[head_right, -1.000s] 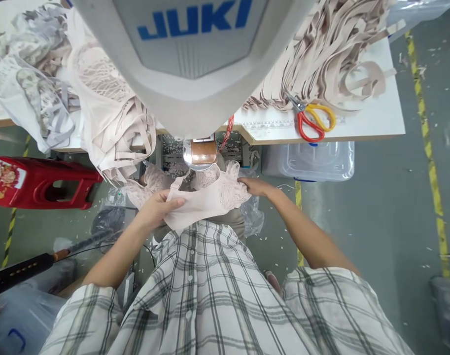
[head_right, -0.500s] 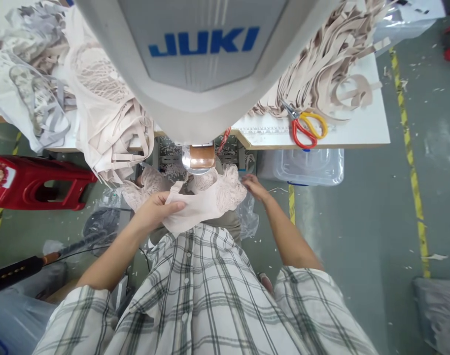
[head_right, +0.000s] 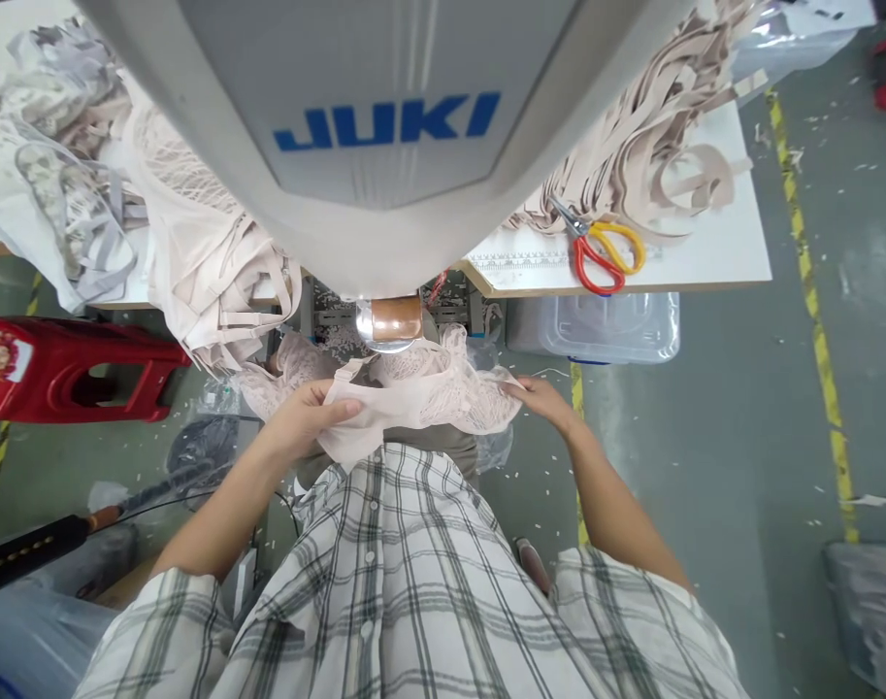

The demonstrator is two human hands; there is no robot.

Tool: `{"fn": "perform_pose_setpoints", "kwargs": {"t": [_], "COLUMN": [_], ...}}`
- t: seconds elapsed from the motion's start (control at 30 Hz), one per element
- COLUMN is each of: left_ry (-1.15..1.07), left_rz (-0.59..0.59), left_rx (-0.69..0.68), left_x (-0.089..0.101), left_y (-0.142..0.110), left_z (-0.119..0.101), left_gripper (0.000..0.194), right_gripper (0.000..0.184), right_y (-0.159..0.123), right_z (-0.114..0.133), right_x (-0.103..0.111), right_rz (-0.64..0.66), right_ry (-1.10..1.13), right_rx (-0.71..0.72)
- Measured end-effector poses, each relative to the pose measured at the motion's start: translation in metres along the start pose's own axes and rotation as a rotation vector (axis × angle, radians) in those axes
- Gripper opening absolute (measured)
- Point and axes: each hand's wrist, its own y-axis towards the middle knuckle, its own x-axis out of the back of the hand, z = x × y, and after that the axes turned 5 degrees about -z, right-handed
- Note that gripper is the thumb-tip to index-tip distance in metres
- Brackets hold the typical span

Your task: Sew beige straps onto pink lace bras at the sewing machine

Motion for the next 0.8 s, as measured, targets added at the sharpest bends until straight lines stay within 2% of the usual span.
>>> {"fn": "perform_pose_setpoints", "kwargs": {"t": [0.07, 0.13, 0.2, 0.23, 0.27, 0.3, 0.33, 0.37, 0.43, 0.47, 0.5, 0.53, 0.6, 0.63, 0.7, 0.77, 0.8], "left_ry": [0.104, 0.346, 0.596, 0.681, 0.719, 0.724, 0.707, 0.668, 0.537, 0.448, 0.36, 0.282, 0.193, 0.191, 0.228, 0.255, 0.25], "left_rz": [-0.009, -0.131, -0.323, -0.408, -0.437, -0.413, -0.309, -0.148, 0.169, 0.254, 0.276, 0.251, 0.149, 0.117, 0.095, 0.09, 0.095], "left_rx": [0.001, -0.078, -0.243, -0.351, -0.444, -0.523, -0.557, -0.529, -0.339, -0.224, -0.129, -0.067, -0.032, -0.036, -0.05, -0.063, -0.065], "left_x": [0.008, 0.015, 0.012, 0.005, -0.006, -0.018, -0.032, -0.045, -0.065, -0.07, -0.073, -0.073, -0.072, -0.072, -0.074, -0.079, -0.081], "left_y": [0.006, 0.016, 0.029, 0.037, 0.044, 0.05, 0.054, 0.057, 0.059, 0.059, 0.058, 0.056, 0.052, 0.05, 0.046, 0.041, 0.039], "left_z": [-0.004, -0.01, -0.016, -0.019, -0.02, -0.021, -0.02, -0.018, -0.012, -0.01, -0.007, -0.006, -0.004, -0.004, -0.004, -0.004, -0.004], "left_gripper": [0.041, 0.04, 0.035, 0.033, 0.034, 0.038, 0.042, 0.042, 0.043, 0.045, 0.045, 0.045, 0.045, 0.043, 0.038, 0.04, 0.041], "right_gripper": [0.052, 0.054, 0.053, 0.056, 0.06, 0.061, 0.061, 0.061, 0.058, 0.057, 0.055, 0.052, 0.043, 0.038, 0.033, 0.032, 0.032], "right_y": [-0.022, -0.05, -0.079, -0.092, -0.103, -0.111, -0.116, -0.118, -0.118, -0.114, -0.109, -0.1, -0.071, -0.051, -0.006, 0.038, 0.056], "right_z": [0.006, 0.02, 0.044, 0.059, 0.076, 0.094, 0.112, 0.129, 0.157, 0.167, 0.175, 0.181, 0.195, 0.203, 0.224, 0.249, 0.261], "right_x": [0.018, 0.025, 0.018, 0.01, 0.001, -0.008, -0.015, -0.018, -0.013, -0.005, 0.006, 0.019, 0.049, 0.064, 0.091, 0.11, 0.117], "right_rz": [0.008, 0.0, 0.005, 0.011, 0.016, 0.035, 0.05, 0.088, 0.204, 0.235, 0.234, 0.187, 0.0, -0.14, -0.381, -0.496, -0.508], "right_ry": [0.05, 0.219, 0.53, 0.615, 0.662, 0.69, 0.705, 0.689, 0.445, 0.298, 0.166, 0.077, 0.02, 0.018, 0.007, -0.01, -0.034], "right_rx": [0.023, 0.03, 0.024, 0.046, 0.081, 0.116, 0.149, 0.221, 0.491, 0.6, 0.672, 0.695, 0.639, 0.588, 0.504, 0.443, 0.38]}}
